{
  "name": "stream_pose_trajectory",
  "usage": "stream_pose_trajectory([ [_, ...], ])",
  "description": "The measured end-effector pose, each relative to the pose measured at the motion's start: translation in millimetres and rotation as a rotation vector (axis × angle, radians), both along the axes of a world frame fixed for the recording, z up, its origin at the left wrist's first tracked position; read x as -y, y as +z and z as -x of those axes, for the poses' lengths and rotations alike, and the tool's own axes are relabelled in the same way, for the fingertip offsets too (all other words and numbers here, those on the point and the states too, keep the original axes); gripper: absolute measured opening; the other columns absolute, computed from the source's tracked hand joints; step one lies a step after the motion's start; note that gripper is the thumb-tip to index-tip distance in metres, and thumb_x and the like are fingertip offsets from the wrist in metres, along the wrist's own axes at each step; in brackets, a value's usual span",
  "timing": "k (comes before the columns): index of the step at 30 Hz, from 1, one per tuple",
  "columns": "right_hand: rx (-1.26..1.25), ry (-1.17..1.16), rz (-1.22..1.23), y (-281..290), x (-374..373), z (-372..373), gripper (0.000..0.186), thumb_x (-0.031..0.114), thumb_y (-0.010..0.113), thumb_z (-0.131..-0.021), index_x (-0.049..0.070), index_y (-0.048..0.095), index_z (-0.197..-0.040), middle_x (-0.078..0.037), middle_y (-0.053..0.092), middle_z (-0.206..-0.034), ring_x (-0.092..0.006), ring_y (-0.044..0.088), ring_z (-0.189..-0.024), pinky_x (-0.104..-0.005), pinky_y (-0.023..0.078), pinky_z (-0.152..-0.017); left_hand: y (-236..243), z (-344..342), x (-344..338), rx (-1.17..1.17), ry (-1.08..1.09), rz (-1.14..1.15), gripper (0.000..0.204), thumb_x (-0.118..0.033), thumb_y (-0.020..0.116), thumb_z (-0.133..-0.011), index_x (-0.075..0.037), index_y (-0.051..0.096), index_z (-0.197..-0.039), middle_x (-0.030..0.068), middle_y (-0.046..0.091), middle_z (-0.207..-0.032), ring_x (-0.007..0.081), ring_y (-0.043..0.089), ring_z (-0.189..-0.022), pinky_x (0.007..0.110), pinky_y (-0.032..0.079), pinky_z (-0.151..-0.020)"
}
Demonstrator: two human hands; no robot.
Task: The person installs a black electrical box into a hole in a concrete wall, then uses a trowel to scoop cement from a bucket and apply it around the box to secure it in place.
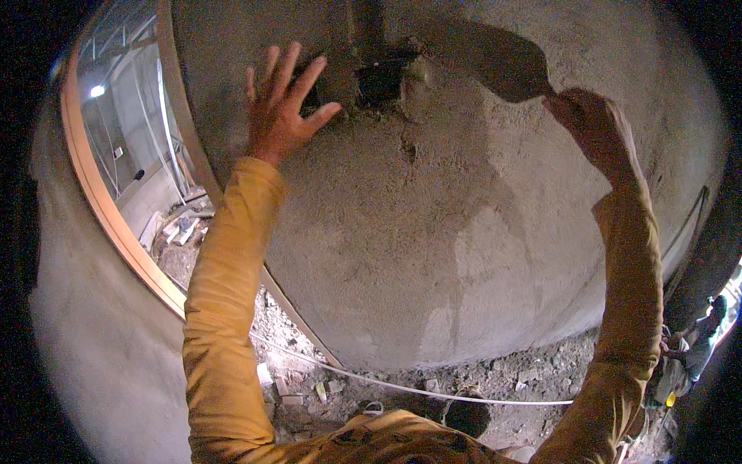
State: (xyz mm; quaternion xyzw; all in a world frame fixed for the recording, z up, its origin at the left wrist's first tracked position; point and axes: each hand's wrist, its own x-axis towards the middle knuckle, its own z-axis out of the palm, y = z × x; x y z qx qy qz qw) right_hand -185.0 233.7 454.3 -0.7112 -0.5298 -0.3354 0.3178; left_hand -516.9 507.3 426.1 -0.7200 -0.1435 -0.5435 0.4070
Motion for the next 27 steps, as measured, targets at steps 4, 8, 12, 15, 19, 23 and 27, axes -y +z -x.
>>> stream_pose_trajectory([
  [4,-0.152,0.015,0.017,-44.6,14.4,-30.9,0.041,0.048,0.058,-0.087,0.009,0.068,-0.098,-0.013,0.067,-0.085,-0.0302,0.065,-0.077,-0.0397,0.048,-0.069,7.6,-34.2,11.8,-0.055,-0.013,0.055,0.070,-0.054,0.069,-0.075,-0.031,0.047,-0.137,0.0078,0.027,-0.153,0.0350,0.021,-0.142,0.063,0.011,-0.110],
  [8,-0.241,-0.010,0.027,-75.9,19.2,-39.6,0.040,0.046,0.059,-0.087,0.009,0.068,-0.098,-0.013,0.067,-0.087,-0.0320,0.064,-0.078,-0.0408,0.048,-0.070,5.8,-42.8,6.0,-0.076,0.029,0.099,0.067,-0.052,0.071,-0.074,-0.031,0.051,-0.134,0.0081,0.024,-0.154,0.0350,0.018,-0.142,0.063,0.009,-0.111],
  [12,-0.187,-0.018,0.027,-88.9,20.3,-42.5,0.038,0.045,0.061,-0.086,0.009,0.068,-0.096,-0.012,0.065,-0.090,-0.0332,0.064,-0.081,-0.0417,0.049,-0.070,6.4,-46.8,3.1,-0.080,-0.011,0.084,0.065,-0.052,0.071,-0.074,-0.031,0.052,-0.133,0.0086,0.024,-0.154,0.0351,0.018,-0.142,0.064,0.008,-0.110],
  [15,0.111,0.071,0.007,-86.7,7.5,-32.3,0.033,0.036,0.066,-0.085,0.005,0.066,-0.094,-0.009,0.062,-0.082,-0.0268,0.062,-0.070,-0.0376,0.048,-0.066,6.4,-49.2,3.8,-0.087,0.000,0.076,0.065,-0.052,0.071,-0.074,-0.032,0.052,-0.133,0.0085,0.024,-0.154,0.0355,0.020,-0.142,0.065,0.010,-0.109],
  [19,0.321,0.086,0.152,-59.0,-19.8,-7.0,0.032,0.038,0.067,-0.084,0.008,0.066,-0.093,-0.008,0.060,-0.082,-0.0297,0.062,-0.075,-0.0399,0.049,-0.067,5.9,-43.9,3.3,-0.083,0.033,0.058,0.064,-0.052,0.071,-0.074,-0.031,0.053,-0.131,0.0080,0.026,-0.152,0.0362,0.022,-0.140,0.067,0.014,-0.108],
  [23,0.496,0.082,0.119,-24.4,-39.9,-14.6,0.035,0.046,0.060,-0.086,0.012,0.065,-0.091,-0.007,0.061,-0.085,-0.0302,0.063,-0.080,-0.0424,0.050,-0.067,4.7,-45.5,1.6,-0.080,0.020,0.053,0.064,-0.053,0.069,-0.074,-0.031,0.053,-0.131,0.0077,0.026,-0.152,0.0359,0.021,-0.141,0.067,0.014,-0.108],
  [27,0.535,0.006,0.105,15.1,-47.2,-18.7,0.037,0.050,0.056,-0.088,0.014,0.065,-0.095,-0.006,0.064,-0.092,-0.0310,0.064,-0.085,-0.0451,0.051,-0.071,5.4,-45.6,1.6,-0.073,0.038,0.045,0.063,-0.054,0.069,-0.074,-0.032,0.053,-0.131,0.0073,0.026,-0.152,0.0360,0.022,-0.140,0.067,0.013,-0.108],
])
